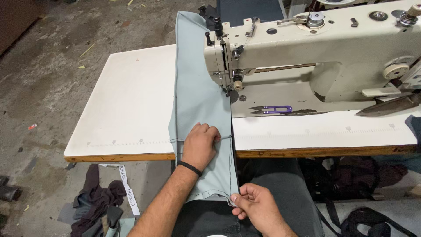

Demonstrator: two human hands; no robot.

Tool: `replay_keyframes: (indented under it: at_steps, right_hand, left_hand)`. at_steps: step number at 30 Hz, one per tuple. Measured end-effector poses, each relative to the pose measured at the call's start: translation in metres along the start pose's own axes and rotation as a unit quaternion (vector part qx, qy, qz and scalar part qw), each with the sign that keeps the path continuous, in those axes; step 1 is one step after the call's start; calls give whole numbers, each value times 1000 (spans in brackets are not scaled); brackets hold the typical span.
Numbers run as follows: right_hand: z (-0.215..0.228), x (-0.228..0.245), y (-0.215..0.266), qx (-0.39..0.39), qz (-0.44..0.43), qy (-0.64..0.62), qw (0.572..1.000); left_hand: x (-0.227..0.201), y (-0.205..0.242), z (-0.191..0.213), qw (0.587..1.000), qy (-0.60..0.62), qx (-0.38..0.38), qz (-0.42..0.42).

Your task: The person sews a light blue fabric piece with a black zipper using a sewing machine, then trims excess threads and turns the fabric right side out to reveal a finished bag.

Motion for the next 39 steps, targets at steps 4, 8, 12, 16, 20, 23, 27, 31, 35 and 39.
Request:
replay_keyframes:
  at_steps: [4, 8, 12, 16, 20, 23, 27, 31, 35, 39]
  right_hand:
    - [-1, 0, 1, 3, -7, 22, 1000]
    - [-6, 4, 11, -15, 26, 12, 999]
    - [-7, 8, 19, -6, 87, 23, 996]
    - [-13, 15, 15, -18, 104, 42, 994]
    - [-12, 29, 11, -46, 115, 68, 990]
    - [-16, 39, 10, -60, 118, 90, 987]
    - [-21, 53, 7, -70, 134, 104, 983]
    - [-21, 66, -2, -67, 129, 108, 983]
    - [-21, 76, -11, -80, 133, 123, 980]
    - [-23, 90, -19, -71, 168, 101, 978]
  left_hand:
    - [1, 1, 2, 996, 4, 87, 0]
    - [4, 5, 5, 995, 24, 100, -2]
    - [9, 0, -7, 994, 34, 99, -34]
    - [23, -2, -13, 993, 29, 112, -36]
    - [32, -11, -21, 993, 22, 116, -29]
    - [40, -18, -24, 993, 26, 115, -28]
    - [53, -29, -29, 993, 30, 111, -35]
    - [68, -38, -29, 992, 96, 80, -30]
    - [78, -48, -31, 987, 133, 82, -27]
    - [88, -60, -32, 985, 154, 72, -13]
Point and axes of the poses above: each hand's wrist, its own y-axis away from the middle knuckle, its own z-axis out of the back of the hand, x = y × z, the point moved 1 cm from there along -y, towards the middle knuckle, and after that the axes turned 9 degrees about -z, right-handed, at the moved point
